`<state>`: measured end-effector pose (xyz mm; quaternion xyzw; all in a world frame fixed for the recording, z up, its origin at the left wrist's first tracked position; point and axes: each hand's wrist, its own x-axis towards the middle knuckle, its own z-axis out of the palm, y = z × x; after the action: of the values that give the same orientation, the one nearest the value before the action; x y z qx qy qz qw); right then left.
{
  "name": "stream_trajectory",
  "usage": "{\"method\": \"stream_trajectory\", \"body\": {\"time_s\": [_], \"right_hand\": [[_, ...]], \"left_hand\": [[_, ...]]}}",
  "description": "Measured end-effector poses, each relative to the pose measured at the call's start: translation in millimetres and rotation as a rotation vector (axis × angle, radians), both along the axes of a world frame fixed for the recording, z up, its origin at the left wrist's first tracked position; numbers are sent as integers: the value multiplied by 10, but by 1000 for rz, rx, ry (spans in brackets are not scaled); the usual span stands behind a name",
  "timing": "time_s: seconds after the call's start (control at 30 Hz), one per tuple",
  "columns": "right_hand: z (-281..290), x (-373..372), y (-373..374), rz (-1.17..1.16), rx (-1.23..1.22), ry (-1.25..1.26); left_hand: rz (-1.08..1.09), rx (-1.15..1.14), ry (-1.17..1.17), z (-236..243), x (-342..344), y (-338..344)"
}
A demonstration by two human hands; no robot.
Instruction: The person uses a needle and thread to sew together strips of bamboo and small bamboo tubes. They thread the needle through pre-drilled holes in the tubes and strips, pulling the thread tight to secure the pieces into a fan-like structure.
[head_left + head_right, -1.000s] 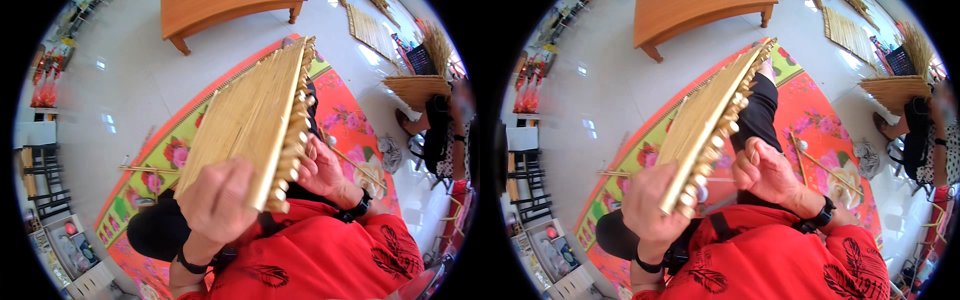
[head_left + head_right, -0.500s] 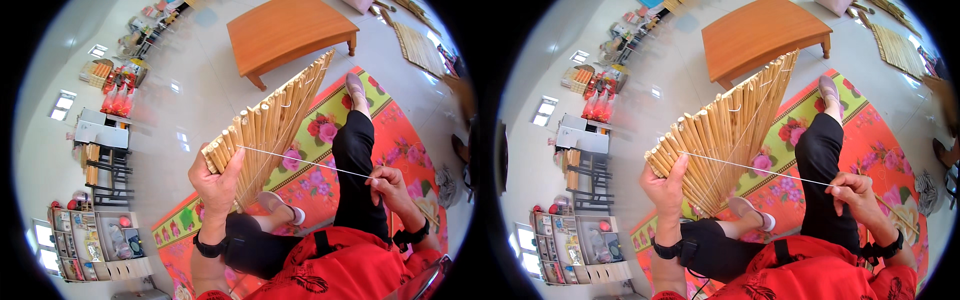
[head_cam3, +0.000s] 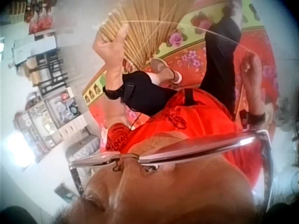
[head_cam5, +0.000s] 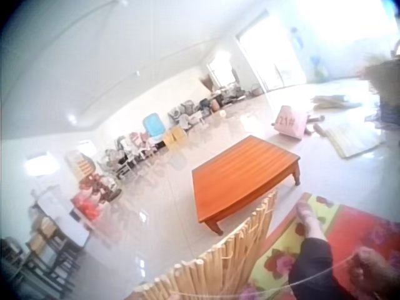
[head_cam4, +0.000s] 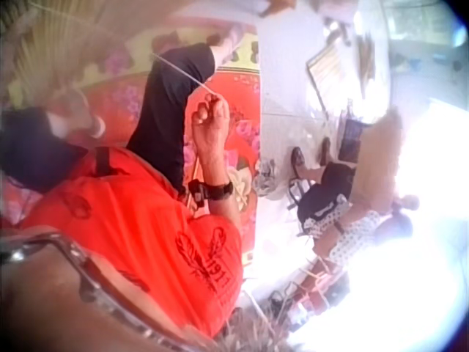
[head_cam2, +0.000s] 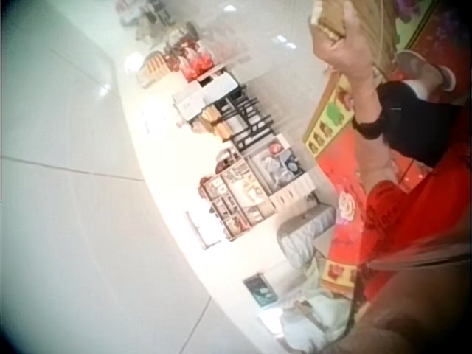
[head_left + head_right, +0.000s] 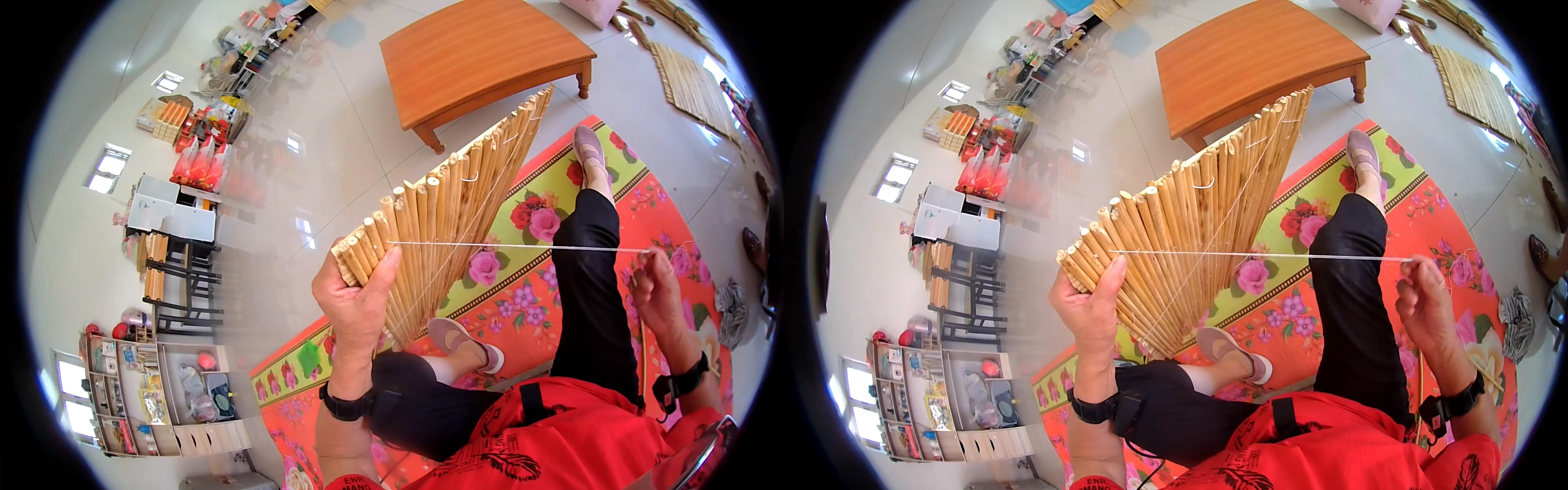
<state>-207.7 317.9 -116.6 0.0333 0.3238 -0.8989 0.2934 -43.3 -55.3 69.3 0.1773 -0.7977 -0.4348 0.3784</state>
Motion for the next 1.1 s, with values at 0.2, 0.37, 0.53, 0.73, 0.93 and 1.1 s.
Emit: {"method": "stream_trajectory", "body": {"time_s": [0.2, 0.37, 0.53, 0.73, 0.93, 1.1], "right_hand": [[533, -168, -335, 102, 8, 236], [1252, -85, -924, 634, 78, 473], [1533, 21, -1614, 915, 239, 761], [1498, 153, -2222, 368, 277, 1375], [1644, -32, -2392, -337, 251, 1767], [1639, -31, -2613, -243, 146, 1698]], "left_hand": [[23, 62, 12, -4, 10, -18], [33, 68, 2, 4, 70, -51], [28, 79, -7, -8, 87, -105], [3, 53, -55, -15, 62, -161], [15, 59, -87, 10, 67, -134], [-20, -5, -113, 47, 32, -56]]}}
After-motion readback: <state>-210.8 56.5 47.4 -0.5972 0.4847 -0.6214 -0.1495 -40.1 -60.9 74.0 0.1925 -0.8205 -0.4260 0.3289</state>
